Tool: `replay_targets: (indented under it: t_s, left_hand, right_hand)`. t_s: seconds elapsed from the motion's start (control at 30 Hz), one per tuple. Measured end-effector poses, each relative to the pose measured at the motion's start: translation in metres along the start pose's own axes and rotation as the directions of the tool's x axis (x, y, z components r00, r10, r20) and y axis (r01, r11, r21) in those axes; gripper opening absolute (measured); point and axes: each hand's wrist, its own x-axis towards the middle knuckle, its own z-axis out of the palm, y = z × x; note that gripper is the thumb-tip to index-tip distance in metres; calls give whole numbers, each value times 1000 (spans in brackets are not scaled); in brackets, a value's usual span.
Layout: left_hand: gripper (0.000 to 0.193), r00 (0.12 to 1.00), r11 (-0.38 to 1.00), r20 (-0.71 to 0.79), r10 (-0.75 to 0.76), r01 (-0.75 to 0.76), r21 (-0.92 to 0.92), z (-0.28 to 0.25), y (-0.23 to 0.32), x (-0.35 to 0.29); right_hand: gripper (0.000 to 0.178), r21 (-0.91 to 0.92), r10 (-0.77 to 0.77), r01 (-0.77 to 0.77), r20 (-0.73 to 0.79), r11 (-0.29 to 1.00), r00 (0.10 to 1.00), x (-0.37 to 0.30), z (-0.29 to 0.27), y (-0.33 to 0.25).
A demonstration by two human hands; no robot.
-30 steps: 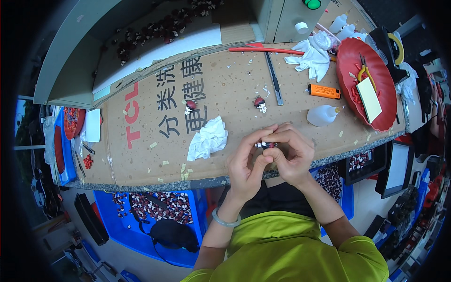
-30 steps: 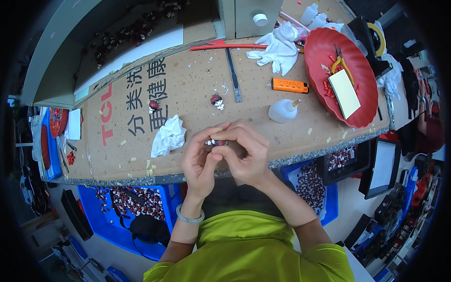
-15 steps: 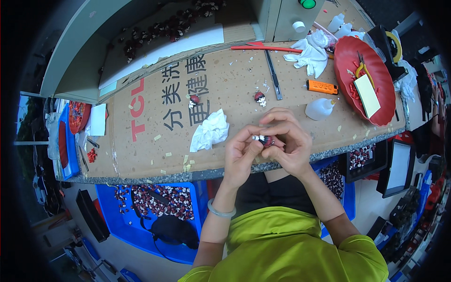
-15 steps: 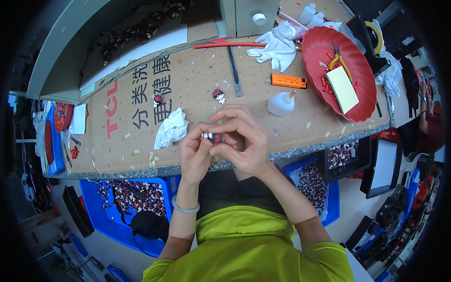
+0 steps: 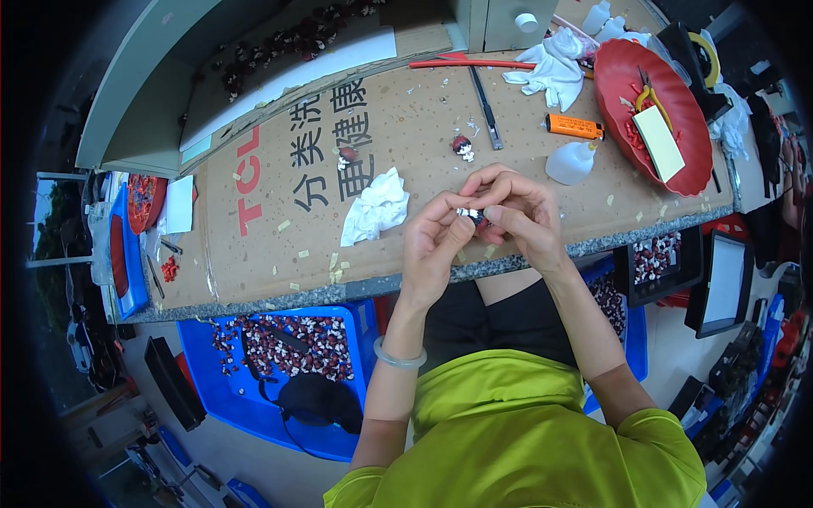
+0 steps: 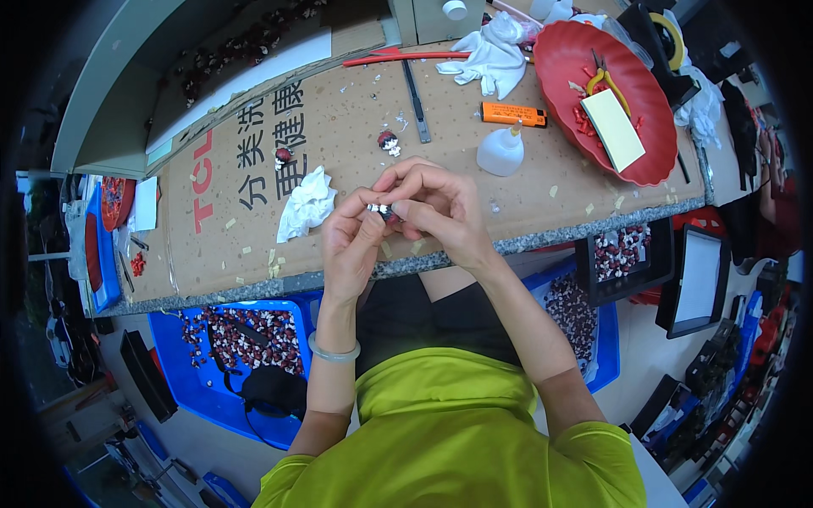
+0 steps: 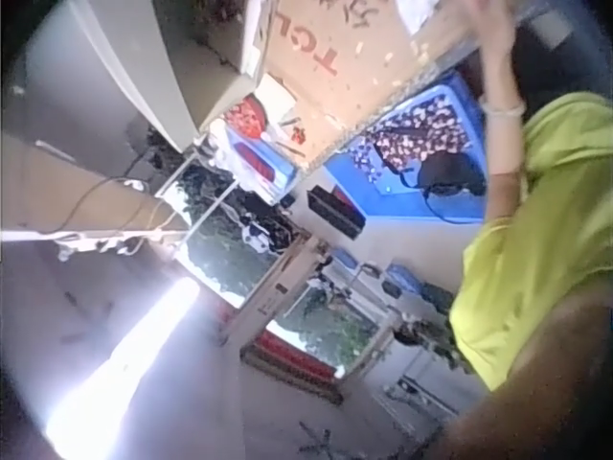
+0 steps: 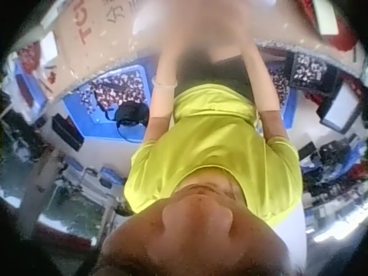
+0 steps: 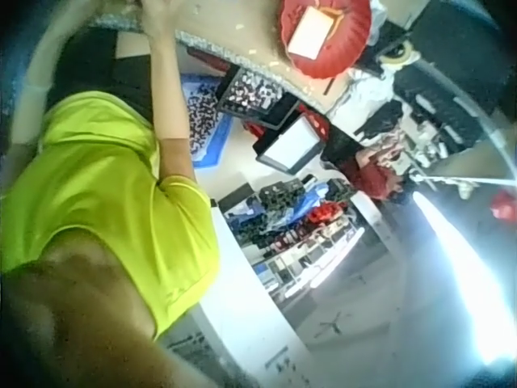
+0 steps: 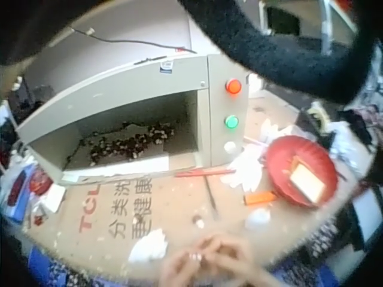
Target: The person retrieves miniature figurine parts from a shelf, applies glue onto the components using a dispenser bottle, and joins the parts together by hand.
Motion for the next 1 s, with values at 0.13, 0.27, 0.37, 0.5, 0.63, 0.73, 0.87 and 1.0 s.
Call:
replay_targets:
  t_s: [0.13, 0.27, 0.37, 0.5, 0.63, 0.73, 0.87, 1.0]
  left_hand:
    - [22, 1000, 999, -12, 8, -7, 50, 1, 1, -2]
    - [22, 998, 994, -37, 52, -48, 100, 1, 0, -3]
    - [21, 998, 994, -46, 51, -46, 103, -3, -2, -3]
    - [20, 998, 993, -45, 39, -34, 109, -6, -4, -3]
    - [20, 998, 994, -46, 50, -46, 95, -5, -5, -2]
    - [21, 997, 996, -59, 55, -51, 71, -8, -6, -1]
    - [23, 999, 999, -29, -23, 22, -36, -8, -1, 3]
    - [27, 998, 990, 12, -70, 70, -119, -5, 7, 6]
  right_hand:
    - [9, -15, 18, -17, 10, 1000, 1000, 0, 2, -4]
    - [6, 35, 67, -68, 17, 997, 998, 1, 5, -7]
    - [5, 2, 79, -79, 13, 997, 997, 3, 7, -11]
    - [5, 6, 115, -115, -1, 993, 993, 4, 8, -13]
    - [6, 10, 111, -111, -14, 994, 994, 4, 10, -12]
    - [5, 3, 102, -102, -29, 995, 994, 5, 13, -10]
    - [9, -53, 96, -99, -54, 994, 994, 8, 13, -10]
    - [14, -76, 172, -177, -64, 981, 983, 9, 11, -13]
